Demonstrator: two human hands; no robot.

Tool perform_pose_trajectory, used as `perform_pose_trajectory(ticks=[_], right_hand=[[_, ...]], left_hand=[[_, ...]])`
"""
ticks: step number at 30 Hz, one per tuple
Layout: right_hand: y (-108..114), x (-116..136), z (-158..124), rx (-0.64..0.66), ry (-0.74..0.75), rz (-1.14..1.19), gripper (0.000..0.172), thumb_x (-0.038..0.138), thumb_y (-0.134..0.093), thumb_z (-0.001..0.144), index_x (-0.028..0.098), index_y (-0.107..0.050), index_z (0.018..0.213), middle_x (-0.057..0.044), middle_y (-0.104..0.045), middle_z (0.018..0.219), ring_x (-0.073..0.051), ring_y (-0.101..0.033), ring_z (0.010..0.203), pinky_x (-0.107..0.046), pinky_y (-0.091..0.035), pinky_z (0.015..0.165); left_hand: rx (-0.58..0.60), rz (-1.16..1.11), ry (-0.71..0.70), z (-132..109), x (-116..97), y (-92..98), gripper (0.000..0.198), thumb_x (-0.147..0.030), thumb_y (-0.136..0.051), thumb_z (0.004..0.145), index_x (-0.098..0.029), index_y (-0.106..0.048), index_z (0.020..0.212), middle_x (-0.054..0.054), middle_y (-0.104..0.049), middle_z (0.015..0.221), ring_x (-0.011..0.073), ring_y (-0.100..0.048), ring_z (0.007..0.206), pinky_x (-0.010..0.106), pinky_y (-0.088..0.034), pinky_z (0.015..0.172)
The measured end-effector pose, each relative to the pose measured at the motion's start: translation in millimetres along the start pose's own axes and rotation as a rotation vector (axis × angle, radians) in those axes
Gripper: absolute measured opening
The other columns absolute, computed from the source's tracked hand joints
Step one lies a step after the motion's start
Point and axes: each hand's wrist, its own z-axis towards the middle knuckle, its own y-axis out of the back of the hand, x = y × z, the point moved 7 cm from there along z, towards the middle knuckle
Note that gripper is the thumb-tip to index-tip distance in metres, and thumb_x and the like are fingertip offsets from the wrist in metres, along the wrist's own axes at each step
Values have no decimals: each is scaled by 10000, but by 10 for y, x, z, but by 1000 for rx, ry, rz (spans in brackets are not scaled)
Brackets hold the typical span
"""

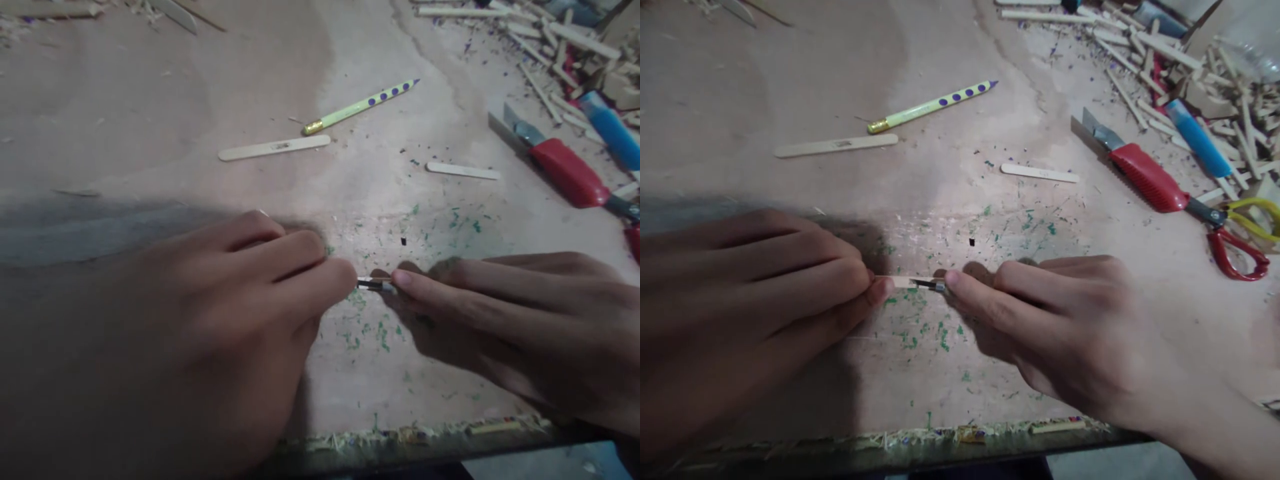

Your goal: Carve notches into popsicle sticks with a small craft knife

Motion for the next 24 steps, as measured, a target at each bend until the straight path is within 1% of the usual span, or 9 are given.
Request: perform_pose_trajectory(ticks=[3,6,8,11,14,15,18,21,24], right_hand=[[-6,-16,35,-20,-74,128,283,228,-682,1357,206,-841,1590,-24,-968,1118,-142,-899,796,-258,-682,666],[-11,-54,77,-24,-167,233,303,226,-655,1357,187,-899,1534,-85,-1008,1264,-215,-992,995,-258,-786,791],[-2,-65,106,-11,-196,260,314,225,-649,1353,176,-936,1470,-105,-1010,1255,-247,-1004,1010,-272,-788,752],[-24,-87,117,25,-231,304,336,233,-643,1353,200,-977,1365,-92,-1011,1186,-235,-990,906,-256,-744,657],[-33,-121,86,-32,-256,359,323,285,-675,1352,216,-983,1418,-75,-1012,1174,-210,-971,846,-255,-770,723],[-29,-129,75,-55,-255,359,317,296,-693,1348,218,-981,1454,-77,-1014,1218,-216,-983,885,-264,-796,780],[-38,-119,75,-19,-221,295,300,282,-761,1320,187,-977,1505,-115,-980,1429,-279,-1016,1145,-300,-850,974],[12,-109,106,-8,-187,276,302,236,-751,1319,130,-963,1506,-134,-967,1444,-275,-1013,1180,-281,-847,991],[49,-109,126,1,-163,273,306,230,-722,1333,129,-954,1505,-125,-972,1437,-259,-1013,1169,-275,-843,999]], left_hand=[[21,39,-28,-12,-26,-21,331,-96,-538,1147,-308,-703,954,22,-760,1110,292,-759,1088,521,-715,1047],[26,53,-30,-15,-17,-41,371,-121,-492,1187,-309,-731,976,27,-766,1123,292,-753,1108,527,-718,1044],[36,58,-45,-10,-15,-55,404,-118,-466,1212,-303,-765,1013,27,-752,1130,291,-747,1106,534,-712,1030],[30,61,-70,-16,-9,-38,409,-124,-502,1274,-294,-756,1001,10,-715,1107,268,-745,1104,518,-687,1032],[16,52,-100,-48,-4,8,435,-189,-544,1341,-302,-711,955,-12,-727,1101,248,-754,1143,507,-673,1098],[22,58,-105,-59,0,14,448,-213,-523,1356,-308,-711,961,-14,-745,1109,250,-756,1154,513,-673,1108],[42,83,-103,-69,16,1,513,-229,-385,1363,-321,-731,996,3,-793,1116,277,-757,1154,539,-681,1058],[45,96,-108,-50,18,-23,544,-175,-341,1330,-315,-715,960,23,-809,1094,298,-761,1120,558,-680,1009],[34,73,-111,-35,16,-27,484,-159,-443,1303,-311,-733,947,11,-805,1123,290,-773,1124,547,-691,1037]])
